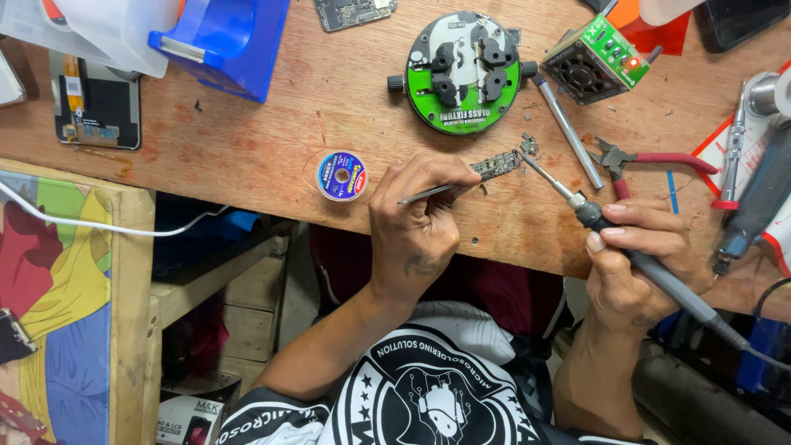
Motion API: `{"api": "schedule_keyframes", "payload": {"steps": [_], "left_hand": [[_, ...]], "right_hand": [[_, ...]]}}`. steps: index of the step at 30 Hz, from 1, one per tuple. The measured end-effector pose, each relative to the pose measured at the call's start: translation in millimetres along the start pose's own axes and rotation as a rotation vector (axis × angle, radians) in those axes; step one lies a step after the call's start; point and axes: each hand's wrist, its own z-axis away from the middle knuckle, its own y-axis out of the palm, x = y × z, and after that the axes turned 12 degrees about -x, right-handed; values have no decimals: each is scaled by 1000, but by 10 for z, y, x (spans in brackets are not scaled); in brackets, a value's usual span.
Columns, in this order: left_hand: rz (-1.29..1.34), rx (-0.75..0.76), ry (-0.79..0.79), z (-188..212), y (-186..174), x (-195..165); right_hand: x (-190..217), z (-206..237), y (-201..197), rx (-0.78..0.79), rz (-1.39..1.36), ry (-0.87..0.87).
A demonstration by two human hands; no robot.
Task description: The person uses a soldering iron and tweezers to apply solder to a small circuit board held in their left hand. They repeatedly touch the iron to various points on the board while feeding solder wire, then briefly lift the board to inspect it before continuing.
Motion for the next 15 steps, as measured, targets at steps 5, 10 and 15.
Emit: {"api": "schedule_keyframes", "payload": {"steps": [5, 10, 15], "left_hand": [[-17, 4, 5, 2, 1, -1], [-16, 1, 12, 3, 2, 4], [-26, -2, 17, 2, -1, 9]], "right_hand": [[-20, 10, -6, -5, -22, -8], [-21, 8, -18, -7, -38, 23], [-47, 22, -33, -9, -19, -14]]}}
